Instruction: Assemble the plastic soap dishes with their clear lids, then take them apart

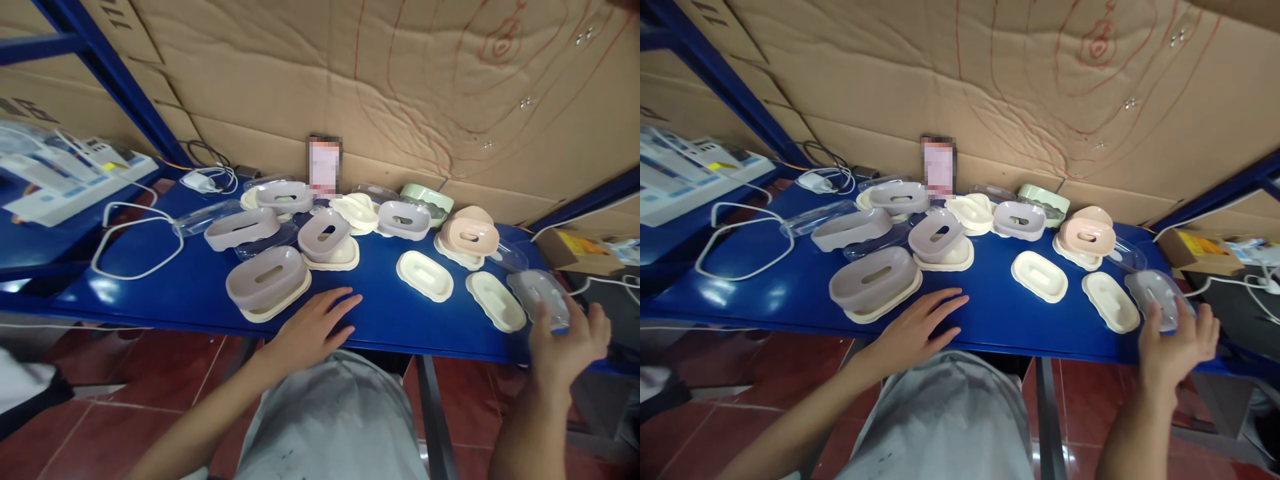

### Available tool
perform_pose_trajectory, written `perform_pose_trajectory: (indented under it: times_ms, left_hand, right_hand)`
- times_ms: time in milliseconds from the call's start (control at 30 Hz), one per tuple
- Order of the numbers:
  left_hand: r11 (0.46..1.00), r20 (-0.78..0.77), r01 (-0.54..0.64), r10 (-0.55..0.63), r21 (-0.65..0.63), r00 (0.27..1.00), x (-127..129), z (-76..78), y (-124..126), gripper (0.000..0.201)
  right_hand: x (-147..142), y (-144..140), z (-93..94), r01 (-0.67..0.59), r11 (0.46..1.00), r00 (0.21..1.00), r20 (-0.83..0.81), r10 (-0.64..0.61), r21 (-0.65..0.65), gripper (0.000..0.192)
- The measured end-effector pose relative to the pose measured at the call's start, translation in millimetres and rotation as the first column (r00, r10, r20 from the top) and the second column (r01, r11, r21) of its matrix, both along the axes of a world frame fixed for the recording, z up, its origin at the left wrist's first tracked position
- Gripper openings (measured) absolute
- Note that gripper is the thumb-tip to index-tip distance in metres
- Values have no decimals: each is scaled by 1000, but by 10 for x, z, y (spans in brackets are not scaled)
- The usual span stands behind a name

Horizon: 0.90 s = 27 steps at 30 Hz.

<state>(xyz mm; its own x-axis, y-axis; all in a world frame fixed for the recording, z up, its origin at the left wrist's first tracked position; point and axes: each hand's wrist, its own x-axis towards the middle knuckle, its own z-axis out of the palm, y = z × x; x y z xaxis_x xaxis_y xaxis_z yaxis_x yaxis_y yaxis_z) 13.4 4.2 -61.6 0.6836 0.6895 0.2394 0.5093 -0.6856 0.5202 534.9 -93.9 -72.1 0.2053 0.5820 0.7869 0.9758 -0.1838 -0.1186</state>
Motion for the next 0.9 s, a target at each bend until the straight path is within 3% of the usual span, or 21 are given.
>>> perform_pose_trajectory:
  times_ms: [33, 100, 133, 200, 233, 333, 400, 433, 533, 600, 733, 900]
  left_hand:
    - [1000, -1, -1, 1, -2, 1000, 2, 3, -3, 55]
    - [1000, 5, -7, 7, 0, 1000, 5, 7, -10, 56]
    - [1000, 12, -11, 11, 4, 1000, 4, 8, -13, 56]
    - [1000, 31, -13, 13, 23, 999, 2, 3, -13, 57]
    - [999, 40, -10, 8, 40, 999, 0, -2, -11, 58]
    - [993, 50, 18, -24, 114, 998, 1, -22, 4, 59]
    - [987, 35, 38, -44, 155, 998, 10, -34, 12, 59]
    - [986, 26, 45, -50, 163, 998, 15, -37, 14, 57]
    - [986, 9, 54, -57, 159, 998, 25, -38, 10, 41]
    - [986, 14, 55, -58, 156, 998, 22, -33, 1, 31]
    - [987, 53, 40, -48, 154, 997, -2, -25, -21, 28]
    - [995, 74, -42, 36, 86, 997, -18, -47, -42, 61]
  right_hand:
    - [-215, 80, 26, -7, 999, 1000, 13, 7, 51, 57]
    - [-721, 248, 53, -197, 974, 980, -38, 194, -114, 47]
    - [-993, 327, 62, -293, 932, 956, -35, 292, -212, 44]
    - [-1511, 464, 99, -453, 776, 879, -76, 471, -439, 45]
    - [-1734, 523, 132, -525, 703, 833, -119, 540, -479, 45]
    - [-2161, 716, 281, -695, 498, 670, -217, 710, -518, 40]
    - [-2229, 916, 380, -748, 422, 588, -216, 779, -513, 38]
    - [-2206, 1046, 414, -744, 443, 590, -182, 786, -500, 40]
    - [-1998, 1494, 422, -591, 693, 756, 17, 655, -413, 50]
    - [-1828, 1741, 371, -485, 797, 825, 114, 553, -359, 49]
    - [-1671, 1835, 301, -487, 819, 820, 166, 548, -304, 39]
    - [-2006, 1238, 310, -518, 826, 822, 138, 552, -222, 27]
